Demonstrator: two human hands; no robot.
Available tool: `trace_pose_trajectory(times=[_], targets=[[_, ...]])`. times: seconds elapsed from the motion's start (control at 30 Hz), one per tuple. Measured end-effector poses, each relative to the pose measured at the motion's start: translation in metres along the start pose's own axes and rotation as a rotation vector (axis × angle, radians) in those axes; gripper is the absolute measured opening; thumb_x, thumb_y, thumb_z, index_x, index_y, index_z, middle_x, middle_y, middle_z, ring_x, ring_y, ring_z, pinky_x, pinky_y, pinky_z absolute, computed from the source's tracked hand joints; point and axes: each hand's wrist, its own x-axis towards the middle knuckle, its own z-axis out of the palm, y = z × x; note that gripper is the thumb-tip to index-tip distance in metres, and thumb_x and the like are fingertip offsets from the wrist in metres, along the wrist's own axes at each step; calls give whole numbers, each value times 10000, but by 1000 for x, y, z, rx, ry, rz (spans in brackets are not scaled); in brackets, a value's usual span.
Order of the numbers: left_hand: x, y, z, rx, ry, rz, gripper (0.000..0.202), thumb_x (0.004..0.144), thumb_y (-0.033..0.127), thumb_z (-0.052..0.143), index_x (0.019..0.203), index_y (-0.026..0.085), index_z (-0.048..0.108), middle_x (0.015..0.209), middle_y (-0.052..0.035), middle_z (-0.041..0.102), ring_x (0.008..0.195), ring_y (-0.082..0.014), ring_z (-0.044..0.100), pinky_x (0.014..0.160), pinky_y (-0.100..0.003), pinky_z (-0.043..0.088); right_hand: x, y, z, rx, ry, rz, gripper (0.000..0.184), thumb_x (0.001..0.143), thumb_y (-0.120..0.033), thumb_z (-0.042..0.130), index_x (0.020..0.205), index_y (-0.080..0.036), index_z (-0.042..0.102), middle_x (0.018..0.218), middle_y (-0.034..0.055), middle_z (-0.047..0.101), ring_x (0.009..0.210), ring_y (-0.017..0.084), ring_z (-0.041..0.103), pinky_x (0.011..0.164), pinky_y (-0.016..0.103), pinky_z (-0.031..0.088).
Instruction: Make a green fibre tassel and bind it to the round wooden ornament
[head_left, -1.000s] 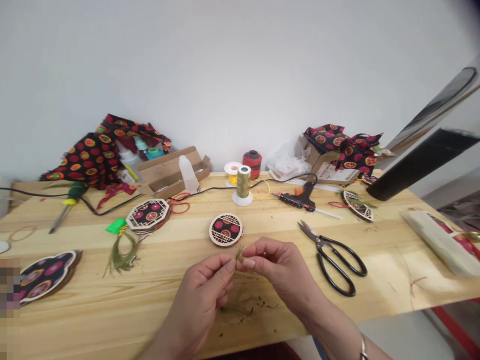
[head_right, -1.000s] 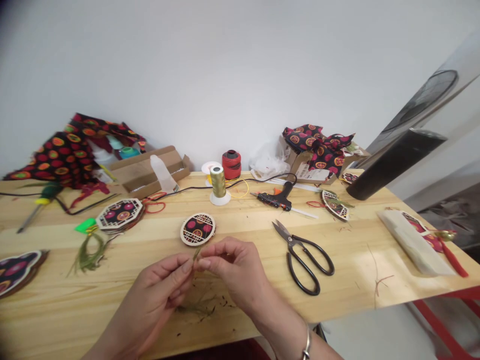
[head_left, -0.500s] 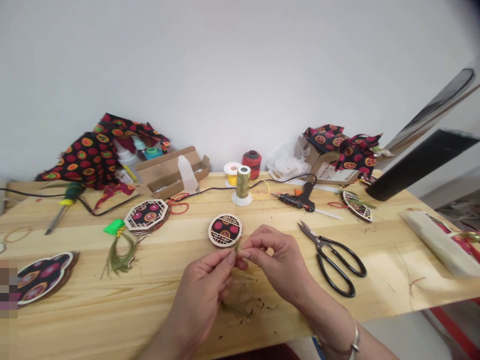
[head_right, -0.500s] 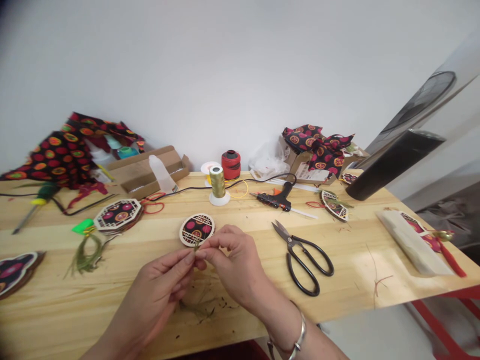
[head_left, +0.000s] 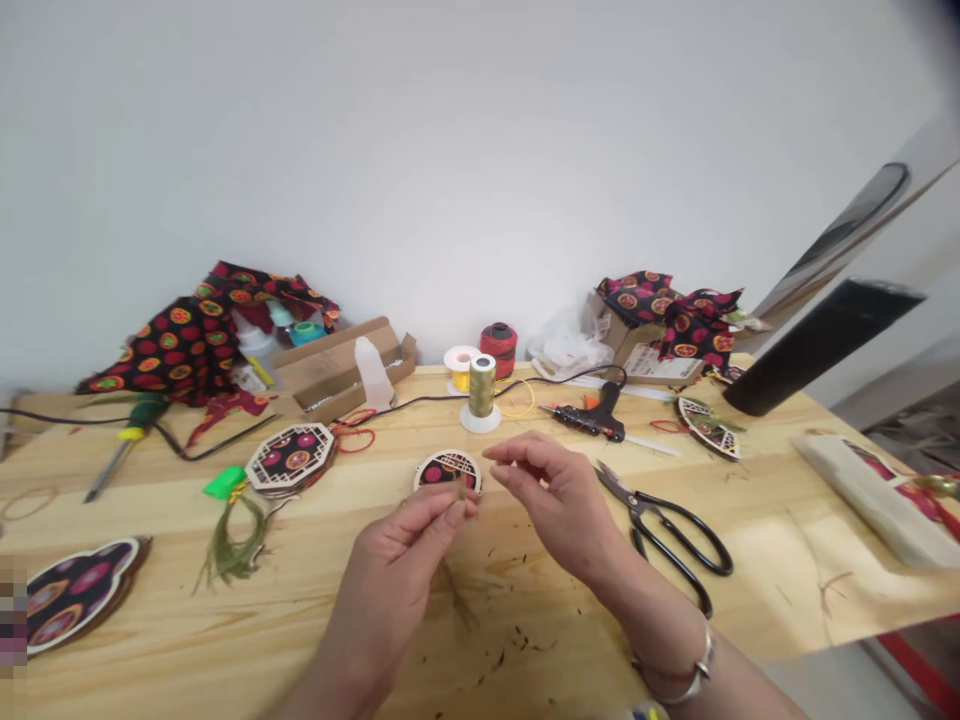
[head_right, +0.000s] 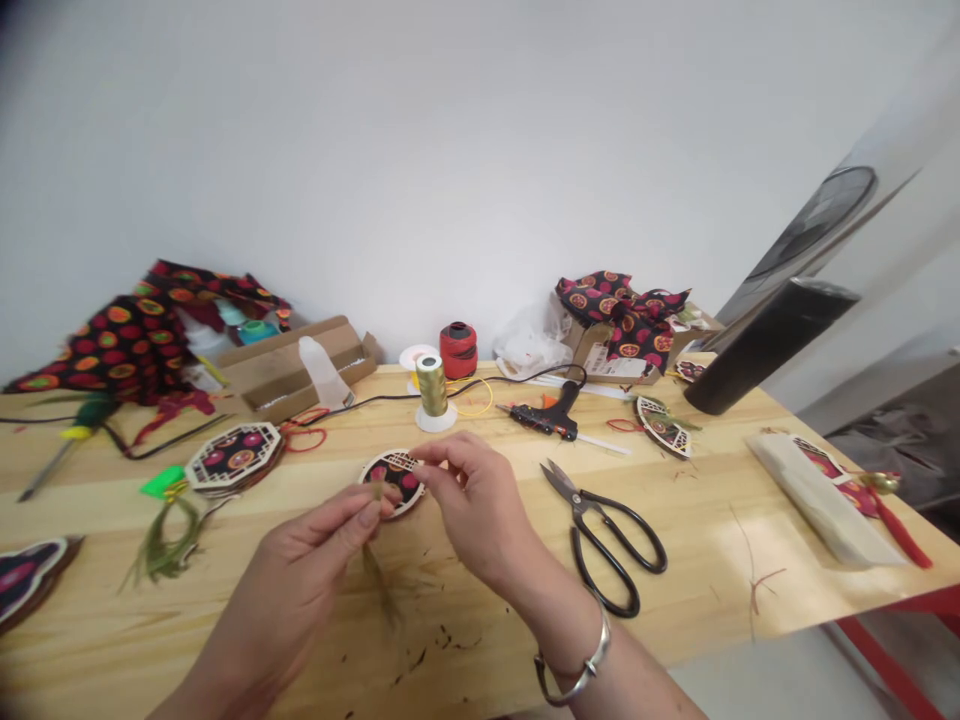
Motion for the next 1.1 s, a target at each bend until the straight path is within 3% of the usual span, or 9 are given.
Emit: trace_pose_trajectory(times=[0.1, 0.17, 0.23, 0.37, 0.53, 0.7, 0.9, 1.1], targets=[[5, 4, -2, -50, 18, 91, 102, 754, 291, 654, 769, 246, 745, 1177, -6, 579, 1149, -188, 452, 905, -212, 388, 7, -1, 0, -98, -123, 16, 407, 737, -139, 615, 1133, -235, 599, 729, -18, 595, 672, 124, 512, 649, 254, 400], [6, 6, -2, -76, 46, 109, 106, 754, 301, 653, 758, 242, 741, 1264, -3, 509, 1199, -195, 411, 896, -202, 404, 11, 0, 4, -122, -232, 14, 592, 727, -115, 612, 1273, -298, 474, 689, -45, 579, 626, 111, 503, 622, 241, 389], [5, 6, -2, -92, 67, 114, 116, 757, 305, 649, 750, 231, 737, 1330, 0, 448, 1225, -205, 386, 901, -202, 410, 14, 3, 10, -133, -302, 16, 659, 731, -121, 607, 1323, -325, 403, 643, -57, 565, 584, 104, 500, 583, 227, 374], [-2, 7, -2, -122, 78, 113, 109, 747, 308, 656, 759, 236, 738, 1372, 11, 406, 1234, -215, 379, 946, -224, 391, 26, 13, 26, -58, -290, 87, 669, 740, -228, 640, 1352, -265, 373, 576, -53, 558, 538, 105, 500, 514, 203, 359], [-10, 7, -2, -113, 109, 142, 146, 667, 355, 714, 653, 212, 743, 1314, -38, 456, 1135, -256, 454, 942, -296, 415, 48, 11, 32, 249, -298, 237, 629, 806, -335, 575, 1362, -158, 340, 565, -20, 612, 424, 87, 471, 421, 186, 355], [-10, 8, 3, -161, 166, 183, 147, 616, 350, 750, 592, 207, 724, 1280, -54, 483, 1020, -230, 493, 876, -286, 448, 68, -10, 25, 413, -285, 259, 577, 812, -316, 571, 1317, -102, 390, 653, 31, 662, 400, 60, 477, 377, 163, 275], [-8, 8, 7, -184, 264, 232, 158, 572, 367, 772, 556, 218, 721, 1224, -60, 532, 955, -215, 488, 814, -260, 461, 90, -28, 13, 482, -208, 210, 622, 753, -282, 645, 1297, -99, 407, 719, 51, 680, 429, 64, 495, 376, 173, 273], [-8, 4, 1, -141, 223, 181, 168, 592, 380, 756, 636, 218, 752, 1280, -60, 505, 1036, -239, 465, 856, -272, 453, 108, -42, -8, 499, -121, 169, 641, 763, -215, 633, 1320, -59, 356, 756, 80, 686, 433, 63, 501, 357, 168, 302]])
